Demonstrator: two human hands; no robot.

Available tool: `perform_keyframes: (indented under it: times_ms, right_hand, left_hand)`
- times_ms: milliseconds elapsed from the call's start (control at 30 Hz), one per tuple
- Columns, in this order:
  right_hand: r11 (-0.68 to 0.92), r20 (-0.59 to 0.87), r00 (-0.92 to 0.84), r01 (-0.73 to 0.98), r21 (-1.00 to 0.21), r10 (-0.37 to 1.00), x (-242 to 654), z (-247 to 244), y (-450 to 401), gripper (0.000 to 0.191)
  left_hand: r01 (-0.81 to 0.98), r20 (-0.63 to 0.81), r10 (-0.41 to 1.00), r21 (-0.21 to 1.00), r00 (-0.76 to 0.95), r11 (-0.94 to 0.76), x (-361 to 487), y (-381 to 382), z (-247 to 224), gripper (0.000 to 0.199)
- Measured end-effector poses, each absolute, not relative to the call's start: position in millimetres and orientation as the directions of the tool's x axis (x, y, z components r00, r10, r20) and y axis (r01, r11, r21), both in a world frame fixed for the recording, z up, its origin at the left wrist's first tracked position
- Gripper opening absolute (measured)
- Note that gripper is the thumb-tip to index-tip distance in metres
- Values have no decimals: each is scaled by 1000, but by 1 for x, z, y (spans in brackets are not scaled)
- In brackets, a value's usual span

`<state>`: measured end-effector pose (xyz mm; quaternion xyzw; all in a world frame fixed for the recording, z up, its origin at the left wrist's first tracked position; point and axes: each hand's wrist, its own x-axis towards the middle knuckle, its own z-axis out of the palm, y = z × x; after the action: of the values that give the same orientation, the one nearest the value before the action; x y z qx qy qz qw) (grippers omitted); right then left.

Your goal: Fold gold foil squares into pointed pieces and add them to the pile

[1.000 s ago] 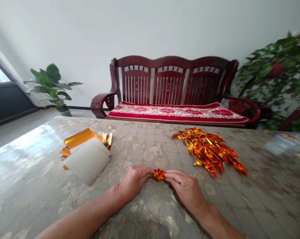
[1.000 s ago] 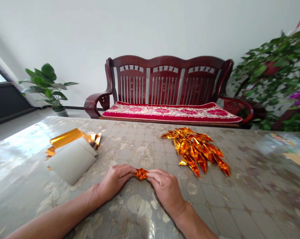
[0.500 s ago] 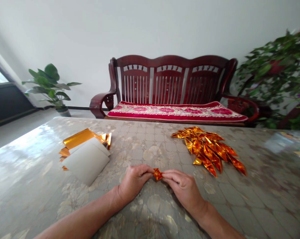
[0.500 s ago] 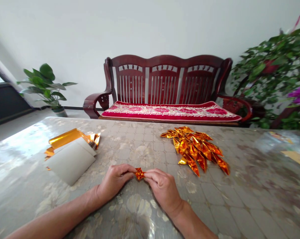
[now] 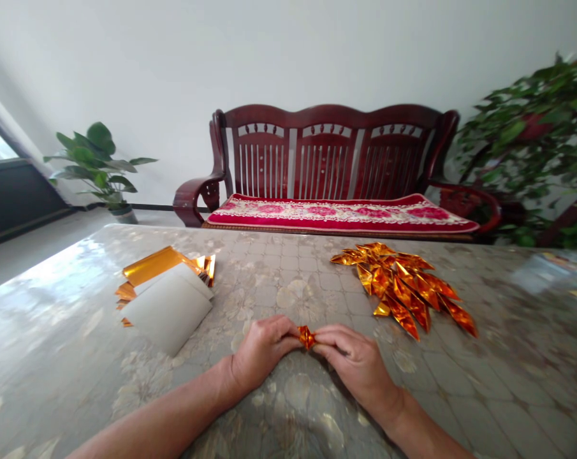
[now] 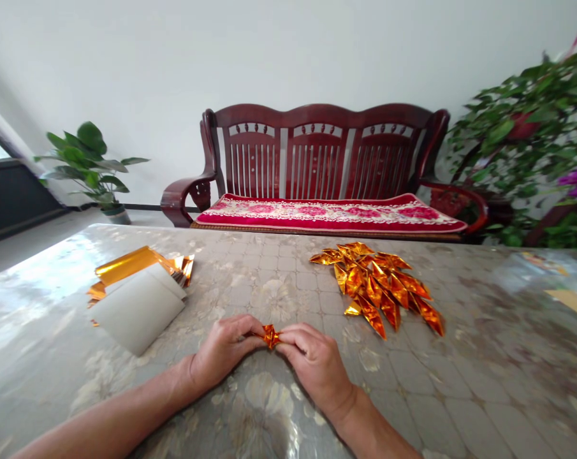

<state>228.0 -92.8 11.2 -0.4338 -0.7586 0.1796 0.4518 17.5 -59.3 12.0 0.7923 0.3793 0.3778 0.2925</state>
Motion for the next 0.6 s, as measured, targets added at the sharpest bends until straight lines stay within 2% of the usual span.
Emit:
perform_keyframes:
  times_ms: [367, 600]
  right_hand:
    - [599, 540, -269, 449, -662, 798, 228, 10, -95, 11]
    - [573, 534, -222, 442, -691, 816, 225, 12, -95, 12]
  left_hand:
    - [363, 371, 806, 750, 461, -553, 19, -65, 9, 11]
    - [277, 446, 748, 734, 492, -620, 21, -63, 13, 13]
